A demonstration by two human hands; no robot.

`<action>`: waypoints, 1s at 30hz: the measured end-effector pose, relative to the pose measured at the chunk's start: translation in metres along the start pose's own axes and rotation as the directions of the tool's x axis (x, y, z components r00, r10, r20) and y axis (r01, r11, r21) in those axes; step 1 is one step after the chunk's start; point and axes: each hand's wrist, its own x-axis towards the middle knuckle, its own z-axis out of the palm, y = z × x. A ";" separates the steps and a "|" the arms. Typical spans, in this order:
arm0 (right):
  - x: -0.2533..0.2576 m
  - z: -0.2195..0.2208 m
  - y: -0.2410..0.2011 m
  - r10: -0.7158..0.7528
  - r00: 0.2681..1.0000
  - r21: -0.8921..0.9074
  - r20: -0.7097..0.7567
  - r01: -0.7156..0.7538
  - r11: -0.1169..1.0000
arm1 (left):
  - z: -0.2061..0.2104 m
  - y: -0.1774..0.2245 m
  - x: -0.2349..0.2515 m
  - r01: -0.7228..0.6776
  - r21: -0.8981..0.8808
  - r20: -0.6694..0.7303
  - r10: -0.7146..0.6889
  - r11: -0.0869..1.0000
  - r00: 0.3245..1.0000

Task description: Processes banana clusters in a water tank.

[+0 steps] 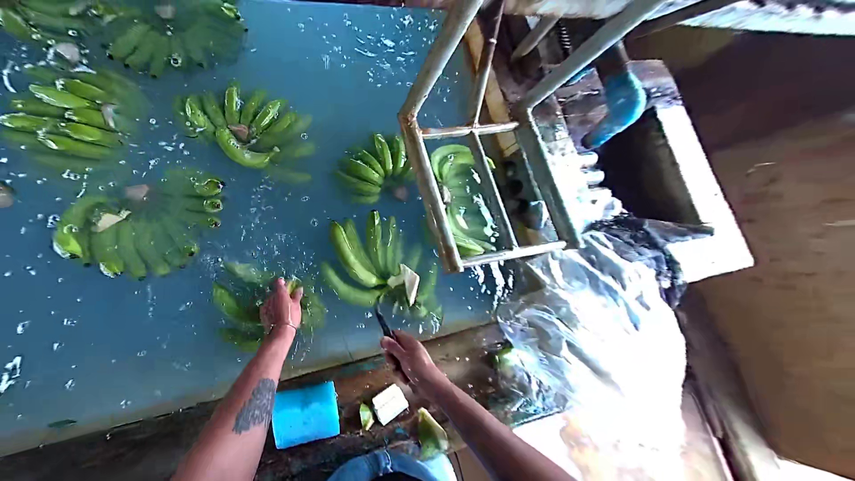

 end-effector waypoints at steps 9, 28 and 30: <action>0.030 -0.024 0.055 -0.138 0.988 -0.080 -0.076 0.132 0.988 | -0.013 -0.119 0.012 0.227 -0.927 0.163 -0.224 0.298 0.961; 0.029 -0.021 0.075 -0.307 0.944 -0.108 -0.120 0.295 0.949 | 0.037 -0.125 -0.006 0.178 -0.916 0.089 -0.250 0.360 0.964; 0.029 -0.022 0.075 -0.314 0.942 -0.121 -0.120 0.300 0.946 | 0.063 -0.153 -0.013 -0.233 -0.526 -0.381 0.018 0.818 0.924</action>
